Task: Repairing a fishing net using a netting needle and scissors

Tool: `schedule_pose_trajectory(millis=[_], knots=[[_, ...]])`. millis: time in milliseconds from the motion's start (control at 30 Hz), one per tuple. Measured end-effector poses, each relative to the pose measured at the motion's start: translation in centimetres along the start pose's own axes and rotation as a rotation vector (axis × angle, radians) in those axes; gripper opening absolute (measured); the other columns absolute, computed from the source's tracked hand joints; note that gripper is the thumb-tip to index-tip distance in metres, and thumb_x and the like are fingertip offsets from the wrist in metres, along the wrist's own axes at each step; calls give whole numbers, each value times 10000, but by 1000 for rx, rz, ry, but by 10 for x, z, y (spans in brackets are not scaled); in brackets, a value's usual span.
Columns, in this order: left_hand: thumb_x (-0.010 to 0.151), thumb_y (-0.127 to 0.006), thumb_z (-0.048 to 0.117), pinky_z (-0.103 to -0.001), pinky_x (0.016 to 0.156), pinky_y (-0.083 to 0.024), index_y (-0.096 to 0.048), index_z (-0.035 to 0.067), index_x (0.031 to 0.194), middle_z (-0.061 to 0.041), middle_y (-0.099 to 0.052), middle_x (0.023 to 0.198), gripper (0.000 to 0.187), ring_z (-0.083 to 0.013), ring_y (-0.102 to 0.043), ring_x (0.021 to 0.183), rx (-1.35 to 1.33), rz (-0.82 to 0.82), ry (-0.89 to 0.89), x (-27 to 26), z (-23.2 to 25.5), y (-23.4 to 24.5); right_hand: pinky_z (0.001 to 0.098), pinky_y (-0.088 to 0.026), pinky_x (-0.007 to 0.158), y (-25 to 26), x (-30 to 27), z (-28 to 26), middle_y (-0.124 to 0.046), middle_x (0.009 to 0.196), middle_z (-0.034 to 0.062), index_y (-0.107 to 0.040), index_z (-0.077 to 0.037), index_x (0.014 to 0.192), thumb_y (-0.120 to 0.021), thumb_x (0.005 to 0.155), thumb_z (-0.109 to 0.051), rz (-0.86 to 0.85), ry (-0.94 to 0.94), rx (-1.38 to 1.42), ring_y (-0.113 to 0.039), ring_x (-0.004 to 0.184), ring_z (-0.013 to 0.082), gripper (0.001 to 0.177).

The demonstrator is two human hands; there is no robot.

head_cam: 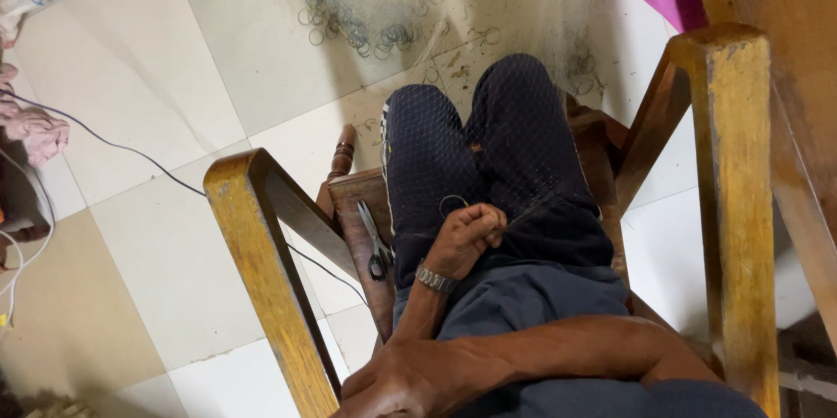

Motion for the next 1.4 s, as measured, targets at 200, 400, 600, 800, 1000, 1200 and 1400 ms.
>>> schedule_pose_trajectory(millis=[200, 400, 600, 800, 1000, 1200, 1400], knots=[[855, -602, 189, -237, 609, -415, -568, 36, 830, -55, -564, 867, 159, -87, -456, 617, -92, 40, 16, 2, -6, 5, 345, -435, 608, -1, -12, 9, -571, 897, 124, -484, -99, 1261, -401, 1018, -185, 28, -13, -121, -608, 744, 289, 271], [838, -560, 169, -259, 610, -382, -527, 72, 738, -45, -483, 748, 144, -113, -407, 619, -73, 10, 0, -1, 6, -5, 346, -366, 537, 2, -12, 1, -539, 850, 141, -497, -96, 1234, -404, 1032, -124, 49, 32, -112, -558, 645, 295, 224], [797, -554, 193, -292, 630, -404, -455, 99, 692, -75, -496, 751, 172, -148, -423, 614, -106, 6, 75, 0, 1, 1, 373, -395, 564, 3, -12, 0, -562, 854, 143, -501, -98, 1217, -332, 1034, -207, 42, 34, -159, -592, 691, 321, 272], [831, -531, 189, -295, 607, -405, -454, 101, 686, -74, -494, 752, 186, -146, -427, 613, -117, 1, 92, 0, 3, 0, 392, -376, 475, 2, -11, 4, -569, 803, 169, -519, -68, 1134, -411, 997, -170, 51, -26, -190, -574, 618, 348, 202], [729, -618, 39, -261, 602, -458, -467, 118, 745, -43, -502, 761, 171, -92, -453, 571, -93, 30, 84, -3, 11, -5, 424, -375, 522, -3, -11, 2, -538, 842, 195, -470, -48, 1158, -403, 986, -163, -32, -116, -231, -553, 663, 377, 217], [717, -614, -59, -323, 627, -547, -468, 93, 761, -66, -525, 705, 216, -88, -456, 496, -15, 99, 115, 6, 13, -5, 438, -360, 561, 10, -7, -27, -530, 776, 141, -529, -48, 1099, -393, 1016, -136, 89, 94, -557, -532, 639, 327, 182], [711, -590, -31, -349, 620, -553, -473, 82, 747, -38, -500, 664, 167, -100, -459, 514, 23, 122, 85, 13, 17, -10, 378, -368, 653, 34, -25, -74, -590, 996, 139, -572, -10, 1066, -451, 988, -69, 236, 111, -649, -564, 871, 282, 156]])
Point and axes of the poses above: each hand's wrist, its own x-axis towards the middle knuckle, its own y-axis out of the back of the hand, z = x × y, the point moved 2 cm from there along x, towards the middle knuckle
